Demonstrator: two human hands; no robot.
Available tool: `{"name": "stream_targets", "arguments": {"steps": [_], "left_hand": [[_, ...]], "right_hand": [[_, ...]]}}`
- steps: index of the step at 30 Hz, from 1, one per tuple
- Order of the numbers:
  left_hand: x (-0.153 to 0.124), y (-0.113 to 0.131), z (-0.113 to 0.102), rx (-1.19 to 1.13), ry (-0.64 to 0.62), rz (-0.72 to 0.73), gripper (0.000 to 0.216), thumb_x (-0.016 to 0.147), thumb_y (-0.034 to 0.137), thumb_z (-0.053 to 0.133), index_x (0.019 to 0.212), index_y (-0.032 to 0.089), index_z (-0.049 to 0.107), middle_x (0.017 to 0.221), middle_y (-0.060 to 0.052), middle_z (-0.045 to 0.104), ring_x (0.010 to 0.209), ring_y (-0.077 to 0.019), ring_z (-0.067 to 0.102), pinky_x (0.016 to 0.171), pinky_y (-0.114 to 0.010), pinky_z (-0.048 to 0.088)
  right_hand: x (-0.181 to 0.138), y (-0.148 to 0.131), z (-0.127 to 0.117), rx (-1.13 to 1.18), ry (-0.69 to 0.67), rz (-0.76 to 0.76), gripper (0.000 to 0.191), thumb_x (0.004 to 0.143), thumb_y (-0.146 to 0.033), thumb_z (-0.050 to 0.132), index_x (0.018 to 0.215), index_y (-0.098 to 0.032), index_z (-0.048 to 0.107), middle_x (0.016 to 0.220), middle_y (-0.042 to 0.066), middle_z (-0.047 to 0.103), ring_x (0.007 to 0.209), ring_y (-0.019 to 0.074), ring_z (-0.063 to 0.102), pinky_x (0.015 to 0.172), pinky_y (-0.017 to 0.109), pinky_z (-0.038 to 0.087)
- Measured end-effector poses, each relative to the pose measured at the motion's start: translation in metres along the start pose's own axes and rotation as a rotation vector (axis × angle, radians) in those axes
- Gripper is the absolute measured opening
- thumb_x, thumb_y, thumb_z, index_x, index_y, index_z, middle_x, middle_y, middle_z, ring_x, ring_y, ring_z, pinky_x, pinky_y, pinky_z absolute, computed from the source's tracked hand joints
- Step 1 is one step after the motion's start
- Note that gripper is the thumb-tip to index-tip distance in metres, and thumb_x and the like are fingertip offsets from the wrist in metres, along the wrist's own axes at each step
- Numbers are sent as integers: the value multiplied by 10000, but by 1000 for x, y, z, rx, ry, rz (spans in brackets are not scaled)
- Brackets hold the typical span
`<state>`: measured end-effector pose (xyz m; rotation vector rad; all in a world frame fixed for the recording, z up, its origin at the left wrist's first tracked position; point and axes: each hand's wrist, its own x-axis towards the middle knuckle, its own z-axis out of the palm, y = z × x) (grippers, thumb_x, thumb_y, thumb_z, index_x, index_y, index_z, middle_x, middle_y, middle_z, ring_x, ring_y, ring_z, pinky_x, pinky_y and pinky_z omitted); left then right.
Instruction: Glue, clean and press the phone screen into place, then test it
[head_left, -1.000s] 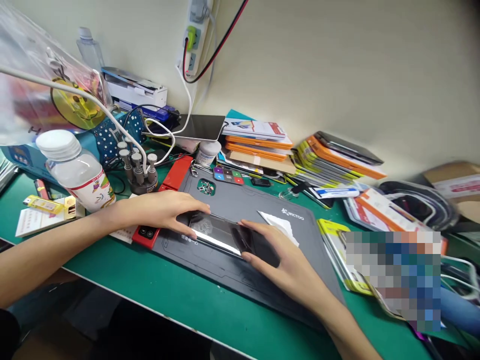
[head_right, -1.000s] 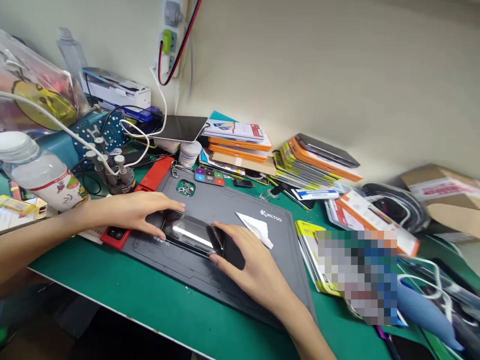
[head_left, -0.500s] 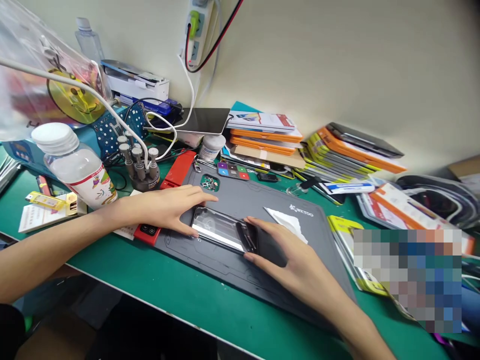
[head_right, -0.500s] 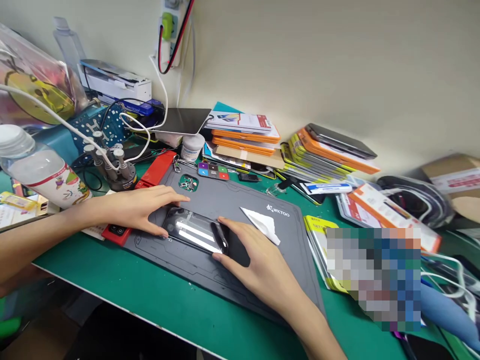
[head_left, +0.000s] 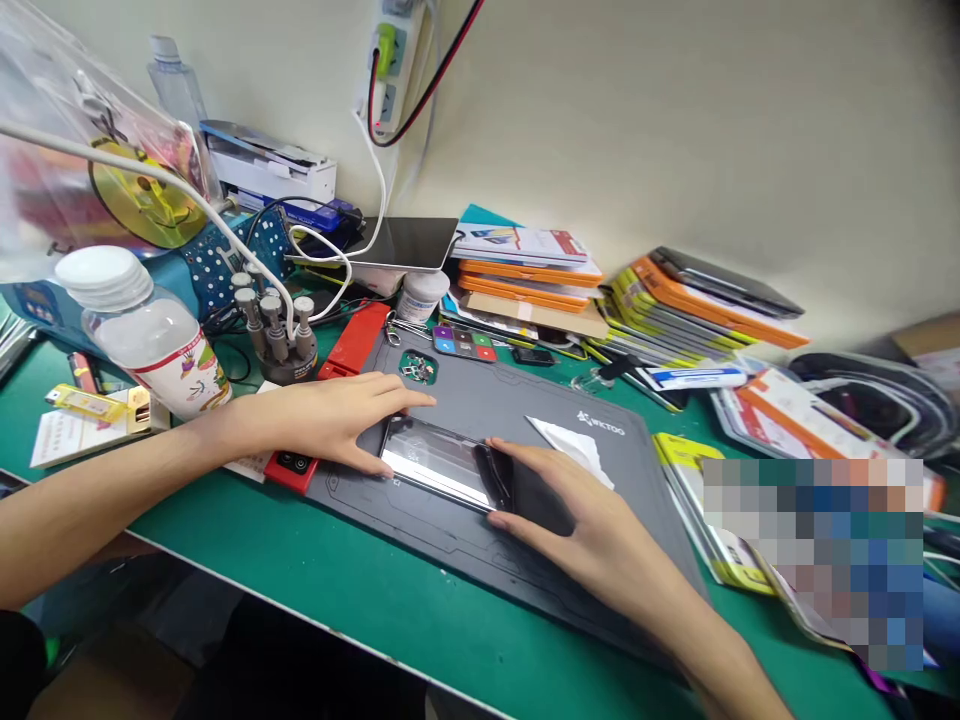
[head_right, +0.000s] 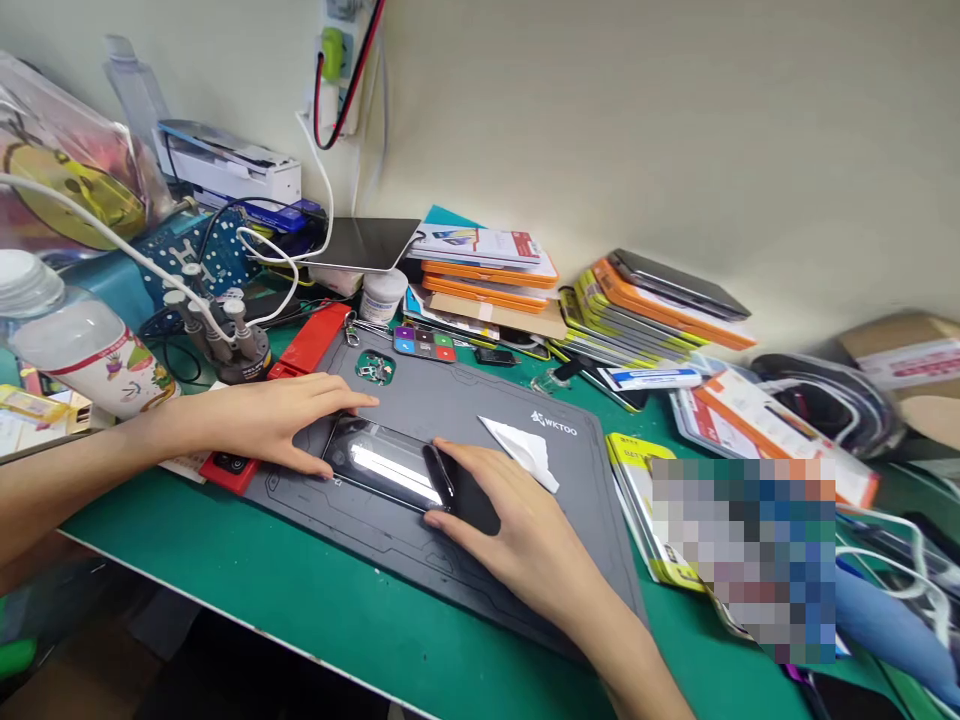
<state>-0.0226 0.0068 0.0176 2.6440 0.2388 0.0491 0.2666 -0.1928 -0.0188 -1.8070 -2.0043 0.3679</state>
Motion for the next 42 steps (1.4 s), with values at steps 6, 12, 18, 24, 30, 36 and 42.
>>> {"name": "stream_targets", "arguments": {"steps": [6, 12, 18, 24, 30, 36, 42], "left_hand": [[1, 2, -2, 28, -16, -28, 833, 954, 516, 752, 1637, 230, 371, 1472, -142, 566, 1374, -304, 555, 1119, -353, 435], [1, 0, 0, 69, -20, -2, 846, 962, 526, 744, 1652, 242, 346, 1479, -139, 553, 1364, -290, 562, 1095, -322, 435], [2, 0, -2, 121, -36, 1, 799, 987, 563, 696, 1646, 259, 360, 1520, -137, 534, 1377, -283, 553, 1107, -312, 415], [4, 0, -3, 150, -26, 1, 775, 989, 535, 703, 1638, 262, 379, 1437, -117, 589, 1293, -269, 602, 1038, -294, 444], [4, 2, -5, 164, -38, -13, 744, 1003, 548, 677, 1637, 287, 389, 1418, -99, 601, 1239, -254, 629, 1003, -279, 455], [6, -1, -5, 152, -43, -16, 728, 1009, 576, 648, 1635, 300, 398, 1423, -96, 589, 1260, -257, 625, 1030, -295, 462], [6, -1, -4, 140, -46, -13, 767, 1012, 591, 640, 1652, 281, 350, 1537, -122, 528, 1384, -277, 556, 1124, -326, 428]], "right_hand": [[0, -3, -2, -11, -22, -4, 589, 988, -589, 654, 1507, -332, 543, 1481, 93, 669, 1336, 333, 656, 1120, 571, 550], [0, 1, -2, -7, -25, -6, 601, 991, -586, 655, 1523, -344, 516, 1501, 86, 656, 1348, 324, 650, 1114, 574, 556], [2, 0, -3, -13, -21, -21, 592, 994, -572, 655, 1517, -322, 529, 1487, 87, 671, 1332, 318, 663, 1113, 555, 562], [2, -2, -7, -30, -42, -34, 607, 995, -555, 665, 1529, -310, 514, 1483, 90, 670, 1346, 315, 647, 1125, 549, 549], [3, 0, -8, -12, -52, -19, 638, 987, -565, 677, 1545, -315, 496, 1500, 91, 656, 1368, 323, 629, 1132, 555, 539], [4, 2, -9, 17, -50, -28, 655, 983, -572, 680, 1552, -306, 495, 1511, 94, 650, 1366, 321, 631, 1141, 549, 531], [3, 4, -11, 47, -59, -25, 671, 984, -590, 670, 1563, -306, 486, 1550, 95, 621, 1403, 329, 602, 1174, 575, 497]]}}
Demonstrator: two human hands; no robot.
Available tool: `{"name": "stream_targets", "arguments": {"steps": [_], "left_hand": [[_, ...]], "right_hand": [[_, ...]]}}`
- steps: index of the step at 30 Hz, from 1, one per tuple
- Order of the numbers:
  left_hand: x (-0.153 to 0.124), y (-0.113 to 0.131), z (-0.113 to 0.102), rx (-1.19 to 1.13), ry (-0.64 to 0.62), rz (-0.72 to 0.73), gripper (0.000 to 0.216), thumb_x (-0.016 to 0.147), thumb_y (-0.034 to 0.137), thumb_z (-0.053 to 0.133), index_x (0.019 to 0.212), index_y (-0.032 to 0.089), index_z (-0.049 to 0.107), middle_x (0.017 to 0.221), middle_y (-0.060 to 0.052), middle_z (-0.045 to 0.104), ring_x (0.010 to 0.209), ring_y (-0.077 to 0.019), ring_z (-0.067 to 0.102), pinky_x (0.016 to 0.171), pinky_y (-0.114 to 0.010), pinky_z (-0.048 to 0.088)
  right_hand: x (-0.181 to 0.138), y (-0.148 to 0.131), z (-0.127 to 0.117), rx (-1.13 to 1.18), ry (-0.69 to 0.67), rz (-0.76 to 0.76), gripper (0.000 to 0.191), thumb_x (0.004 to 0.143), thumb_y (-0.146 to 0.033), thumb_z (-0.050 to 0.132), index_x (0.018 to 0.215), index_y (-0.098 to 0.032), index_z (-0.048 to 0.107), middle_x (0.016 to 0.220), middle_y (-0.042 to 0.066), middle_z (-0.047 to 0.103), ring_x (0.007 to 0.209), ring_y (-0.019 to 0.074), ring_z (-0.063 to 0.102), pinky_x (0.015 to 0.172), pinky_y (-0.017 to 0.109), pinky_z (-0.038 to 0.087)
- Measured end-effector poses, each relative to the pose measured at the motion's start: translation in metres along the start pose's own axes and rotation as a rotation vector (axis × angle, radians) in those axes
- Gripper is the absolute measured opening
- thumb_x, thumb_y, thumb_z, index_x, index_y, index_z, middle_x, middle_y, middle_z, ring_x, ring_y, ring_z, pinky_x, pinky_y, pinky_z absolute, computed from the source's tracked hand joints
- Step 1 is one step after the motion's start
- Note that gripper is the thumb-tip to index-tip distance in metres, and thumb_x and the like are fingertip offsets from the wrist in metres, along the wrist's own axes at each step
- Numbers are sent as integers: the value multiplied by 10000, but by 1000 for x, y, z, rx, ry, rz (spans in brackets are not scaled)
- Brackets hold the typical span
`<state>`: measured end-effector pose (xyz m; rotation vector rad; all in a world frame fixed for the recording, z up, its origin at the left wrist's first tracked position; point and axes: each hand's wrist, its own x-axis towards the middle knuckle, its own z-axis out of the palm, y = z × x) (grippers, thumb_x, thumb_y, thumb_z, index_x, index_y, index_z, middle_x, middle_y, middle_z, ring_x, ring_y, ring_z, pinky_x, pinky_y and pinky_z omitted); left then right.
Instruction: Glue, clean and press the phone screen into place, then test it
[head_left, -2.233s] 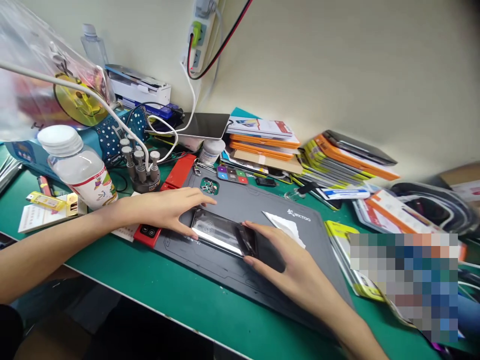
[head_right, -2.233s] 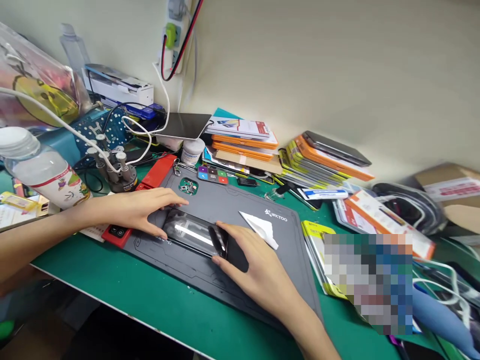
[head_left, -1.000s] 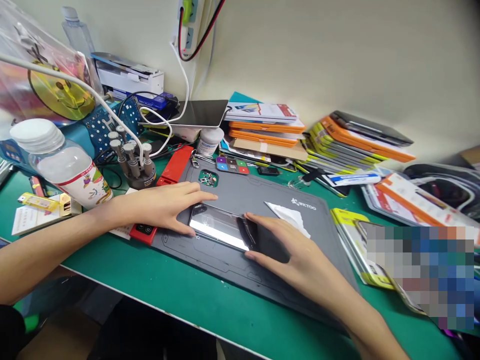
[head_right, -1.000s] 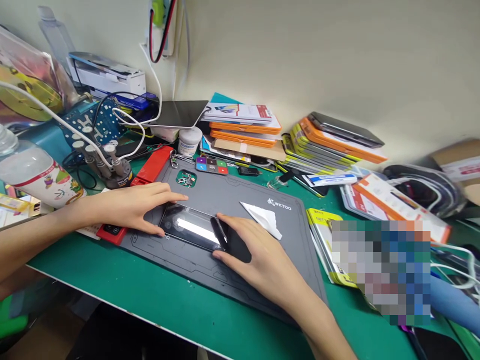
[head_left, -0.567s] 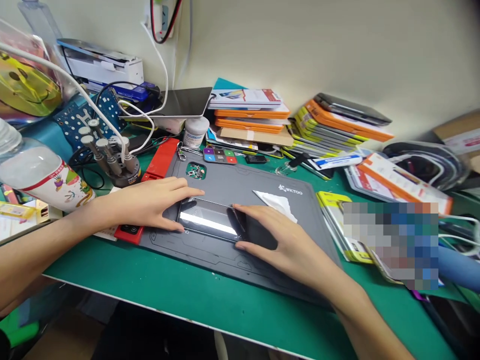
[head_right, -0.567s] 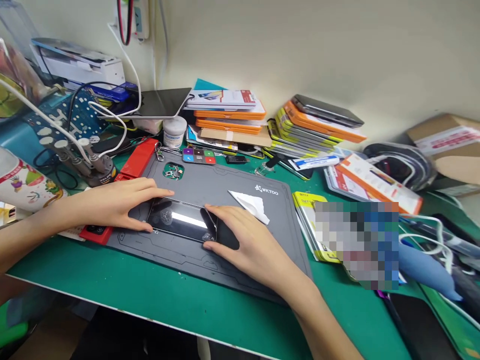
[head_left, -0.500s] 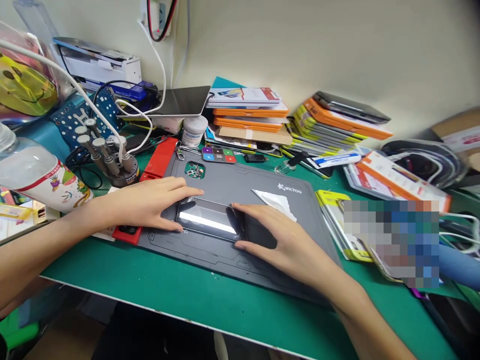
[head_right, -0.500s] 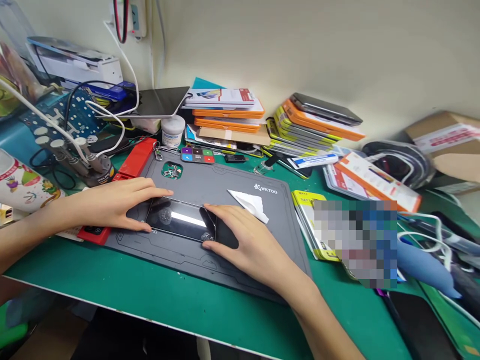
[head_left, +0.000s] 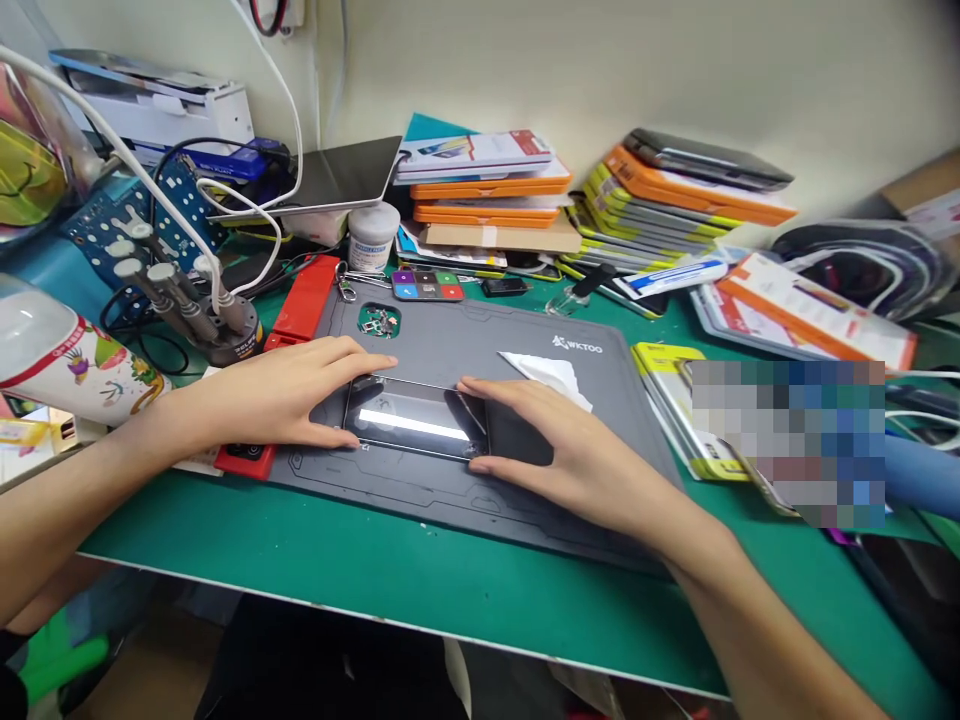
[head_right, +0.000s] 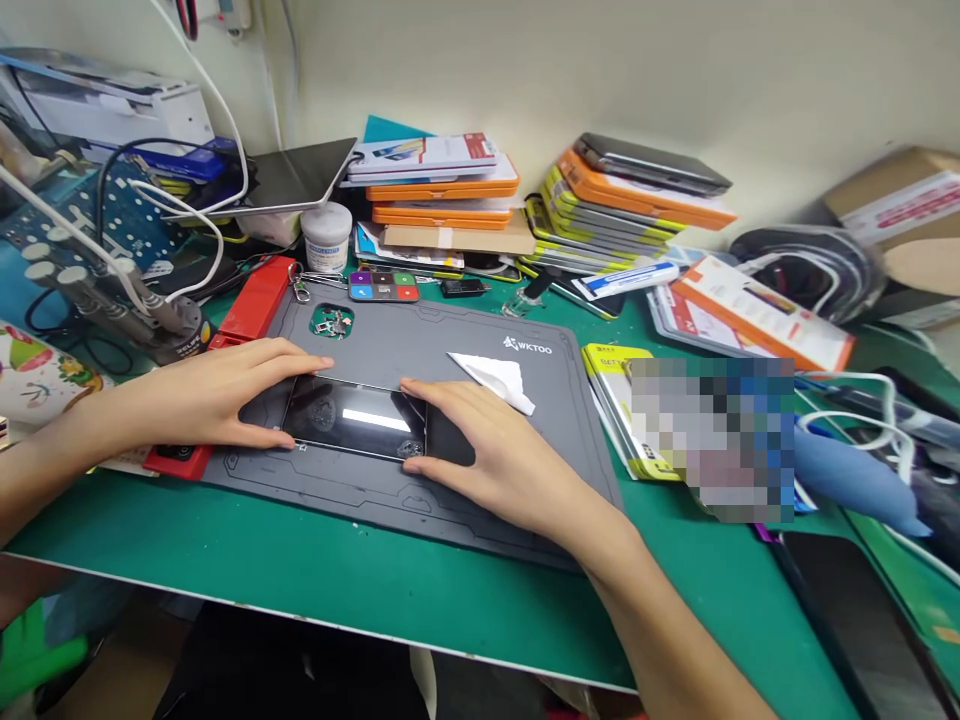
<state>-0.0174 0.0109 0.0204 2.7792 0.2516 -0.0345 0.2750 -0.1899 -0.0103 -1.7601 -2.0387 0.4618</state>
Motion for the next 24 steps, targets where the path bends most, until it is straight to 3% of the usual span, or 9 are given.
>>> {"name": "stream_targets", "arguments": {"steps": [17, 24], "left_hand": [[-2, 0, -1, -16, -2, 8, 742, 1021, 615, 615, 1637, 274, 381, 1571, -125, 534, 1428, -282, 532, 1174, -349, 401], [2, -2, -4, -65, 18, -81, 987, 947, 650, 701, 1712, 307, 179, 1476, -102, 635, 1305, -281, 640, 1098, -362, 494]], "right_hand": [[1, -2, -5, 27, -18, 13, 645, 986, -572, 657, 1556, -301, 520, 1534, 97, 636, 1388, 340, 622, 1167, 559, 516], [3, -4, -12, 7, -41, -28, 646, 1009, -504, 651, 1595, -289, 483, 1581, 76, 599, 1428, 313, 587, 1187, 556, 498]]}}
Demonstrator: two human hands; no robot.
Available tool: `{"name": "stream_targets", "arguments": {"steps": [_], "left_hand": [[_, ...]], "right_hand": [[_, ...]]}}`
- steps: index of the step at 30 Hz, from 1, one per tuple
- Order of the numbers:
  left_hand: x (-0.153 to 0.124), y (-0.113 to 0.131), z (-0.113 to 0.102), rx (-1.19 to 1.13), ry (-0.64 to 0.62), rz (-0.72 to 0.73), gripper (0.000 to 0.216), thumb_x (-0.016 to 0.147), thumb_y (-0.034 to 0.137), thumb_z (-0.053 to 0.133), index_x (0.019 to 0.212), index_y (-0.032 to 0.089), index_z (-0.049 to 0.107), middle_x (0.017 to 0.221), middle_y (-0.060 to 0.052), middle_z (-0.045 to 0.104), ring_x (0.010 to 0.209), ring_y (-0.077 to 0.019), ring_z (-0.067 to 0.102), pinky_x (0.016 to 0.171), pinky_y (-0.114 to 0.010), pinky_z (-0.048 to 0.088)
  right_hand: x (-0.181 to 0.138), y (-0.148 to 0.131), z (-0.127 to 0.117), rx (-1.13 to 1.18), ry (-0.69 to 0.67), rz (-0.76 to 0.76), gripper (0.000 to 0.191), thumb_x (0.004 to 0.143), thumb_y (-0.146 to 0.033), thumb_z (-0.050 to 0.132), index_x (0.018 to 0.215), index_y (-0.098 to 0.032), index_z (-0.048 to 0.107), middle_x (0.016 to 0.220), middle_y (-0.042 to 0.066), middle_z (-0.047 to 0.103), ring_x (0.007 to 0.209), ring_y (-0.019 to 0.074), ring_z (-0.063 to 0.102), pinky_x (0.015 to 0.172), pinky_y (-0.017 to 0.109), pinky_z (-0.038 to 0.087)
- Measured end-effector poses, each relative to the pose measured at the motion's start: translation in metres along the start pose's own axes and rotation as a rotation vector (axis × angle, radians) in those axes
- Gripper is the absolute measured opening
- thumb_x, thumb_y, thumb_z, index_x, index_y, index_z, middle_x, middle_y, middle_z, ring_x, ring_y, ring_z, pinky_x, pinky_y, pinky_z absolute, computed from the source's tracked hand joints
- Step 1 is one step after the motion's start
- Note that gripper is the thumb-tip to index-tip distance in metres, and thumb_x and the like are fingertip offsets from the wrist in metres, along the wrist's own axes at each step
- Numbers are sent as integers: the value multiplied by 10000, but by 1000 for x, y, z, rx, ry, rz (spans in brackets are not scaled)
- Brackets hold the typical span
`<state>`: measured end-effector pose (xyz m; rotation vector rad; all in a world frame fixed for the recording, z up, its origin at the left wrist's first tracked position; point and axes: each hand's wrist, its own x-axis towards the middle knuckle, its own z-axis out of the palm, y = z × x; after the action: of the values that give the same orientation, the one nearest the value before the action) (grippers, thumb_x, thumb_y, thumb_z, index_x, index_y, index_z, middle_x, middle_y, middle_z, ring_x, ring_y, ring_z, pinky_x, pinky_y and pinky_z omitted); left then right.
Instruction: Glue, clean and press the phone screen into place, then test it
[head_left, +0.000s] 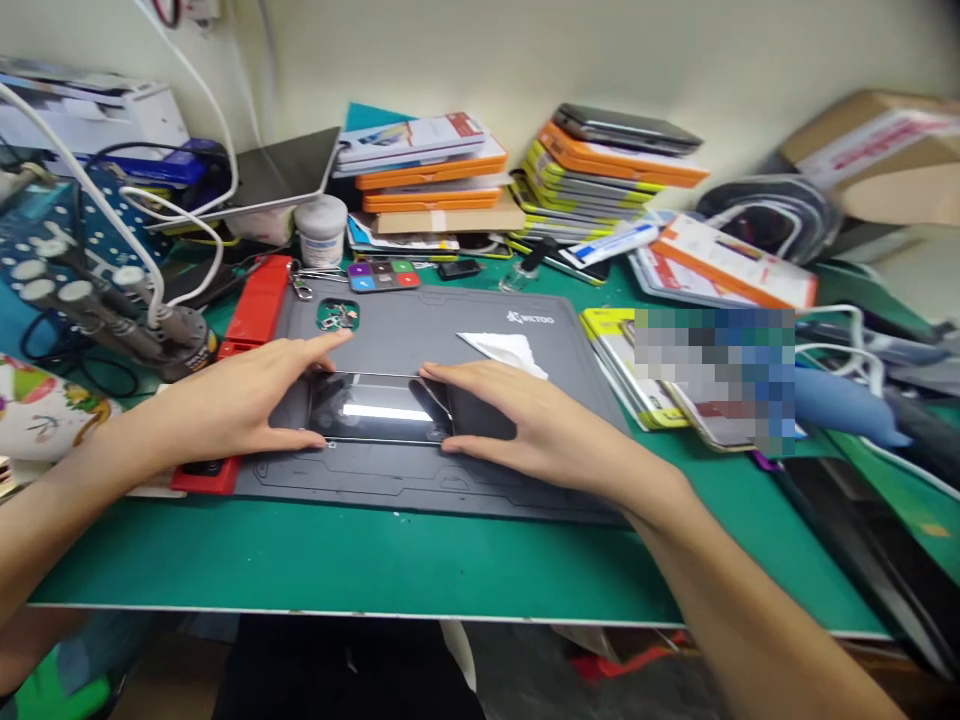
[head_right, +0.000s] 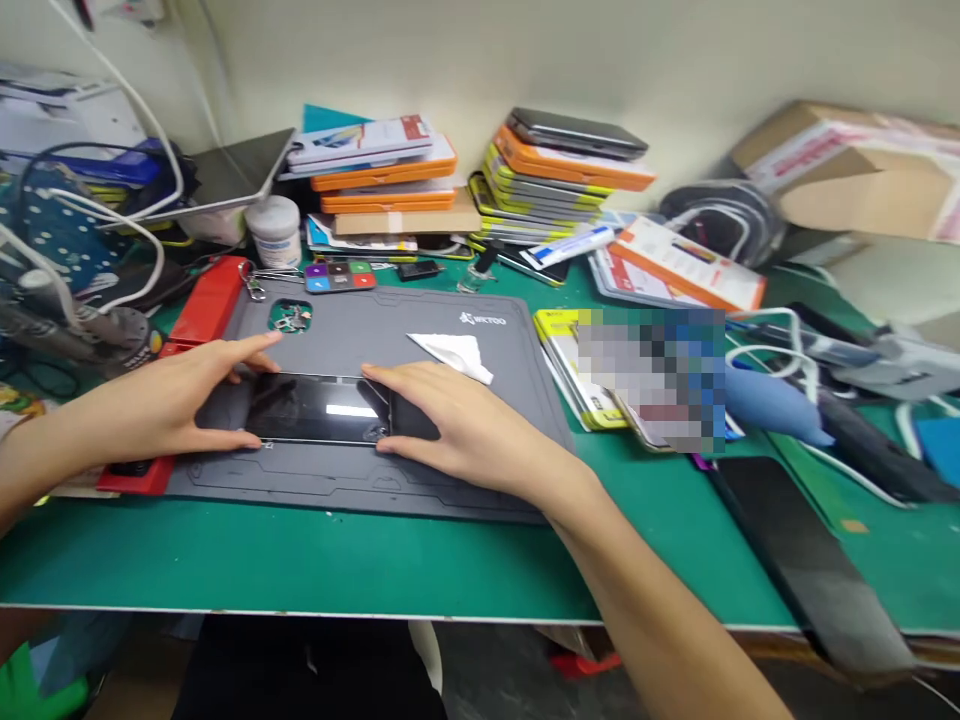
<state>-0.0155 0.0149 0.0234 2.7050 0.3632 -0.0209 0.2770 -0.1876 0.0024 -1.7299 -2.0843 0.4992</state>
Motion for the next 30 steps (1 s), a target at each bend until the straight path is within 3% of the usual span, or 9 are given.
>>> {"name": "stream_targets", "arguments": {"steps": [10, 16, 23, 30], "left_hand": [[0, -2, -2, 11, -11, -40, 1021, 914, 736, 673, 1711, 320, 191, 1499, -109, 626, 1258, -317, 668, 1108, -456, 540], [1, -4, -3, 15, 10, -32, 1034, 912, 733, 679, 1714, 303, 189, 1493, -124, 635, 1266, -319, 669, 1108, -453, 539], [-2, 4, 0, -57, 25, -40, 990, 909, 602, 772, 1697, 322, 243, 1447, -89, 675, 1336, -275, 637, 1099, -363, 498], [-7, 1, 7, -123, 42, 66, 980, 913, 517, 802, 1697, 289, 261, 1451, -130, 646, 1326, -284, 624, 1106, -384, 474]], "right_hand": [[-2, 6, -2, -12, 23, -63, 676, 1015, -448, 681, 1627, -285, 447, 1555, 64, 623, 1412, 265, 597, 1195, 489, 498], [-2, 6, -3, -16, 12, -67, 676, 1008, -421, 698, 1627, -309, 451, 1576, 56, 607, 1437, 263, 584, 1216, 495, 483], [-1, 7, 2, -59, 24, -80, 652, 1007, -514, 672, 1597, -298, 497, 1549, 81, 631, 1408, 293, 618, 1162, 524, 541], [-6, 19, 22, -131, 115, -134, 585, 1021, -522, 633, 1567, -334, 541, 1526, 86, 648, 1346, 337, 669, 1116, 593, 575]]}}
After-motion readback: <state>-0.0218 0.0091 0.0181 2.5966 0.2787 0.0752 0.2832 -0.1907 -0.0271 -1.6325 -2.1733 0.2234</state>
